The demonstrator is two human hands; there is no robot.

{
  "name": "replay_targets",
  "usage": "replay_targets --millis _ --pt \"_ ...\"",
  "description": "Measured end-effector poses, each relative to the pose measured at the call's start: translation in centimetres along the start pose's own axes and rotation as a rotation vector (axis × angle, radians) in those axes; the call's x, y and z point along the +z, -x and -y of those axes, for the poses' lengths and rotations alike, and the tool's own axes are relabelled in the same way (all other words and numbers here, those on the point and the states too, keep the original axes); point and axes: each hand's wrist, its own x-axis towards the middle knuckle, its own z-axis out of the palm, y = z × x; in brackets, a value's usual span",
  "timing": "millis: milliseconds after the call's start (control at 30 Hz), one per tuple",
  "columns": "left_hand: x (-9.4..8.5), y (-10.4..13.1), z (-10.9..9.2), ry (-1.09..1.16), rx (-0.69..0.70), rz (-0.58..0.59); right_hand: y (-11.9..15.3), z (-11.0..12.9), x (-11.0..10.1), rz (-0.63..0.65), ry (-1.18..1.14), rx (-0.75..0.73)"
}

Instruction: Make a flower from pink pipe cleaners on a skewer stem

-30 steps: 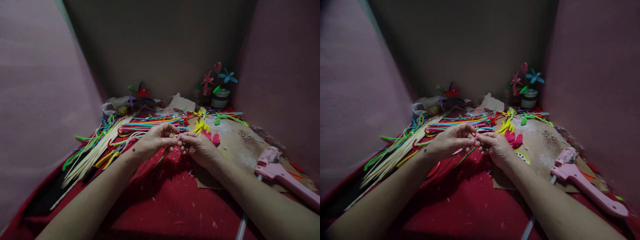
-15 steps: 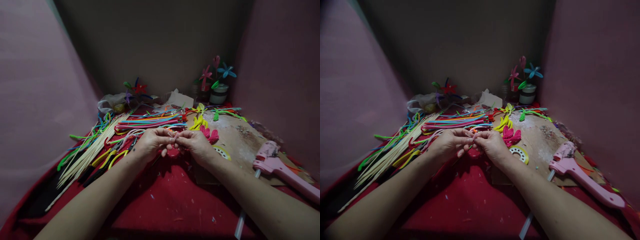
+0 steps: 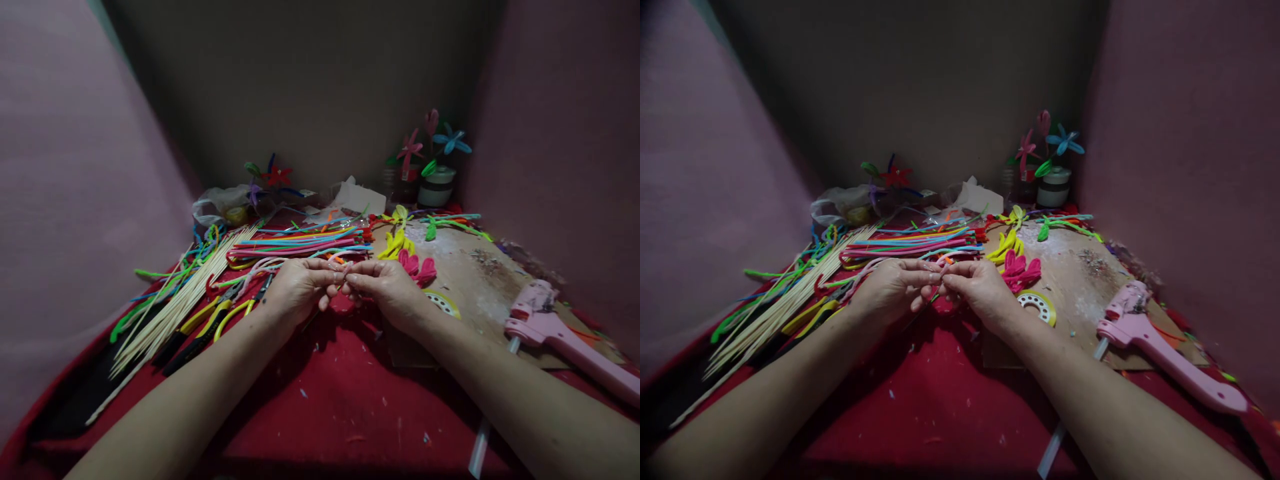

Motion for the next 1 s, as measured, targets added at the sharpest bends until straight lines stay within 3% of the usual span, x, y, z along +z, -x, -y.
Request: replay_targets --millis 167,300,767,1000 --pt "0.2 0.3 0.0 -0.06 0.065 -0.022 0.1 0.1 0.3 -0.063 -0.042 0.133" --pt "0.6 0.5 -0.1 -0.123 0.089 -0.04 0.0 -0.2 0.2 -0.091 -0.049 0.142" --pt "-0.6 -0.6 1.0 0.125 -0.034 0.17 -0.1 -0.8 -0.1 -0.076 -0.033 0.078" --pt "-0.1 -0.3 1.0 0.068 0.001 0.083 -0.1 -0.8 -0.1 -0.084 -0.032 0.084"
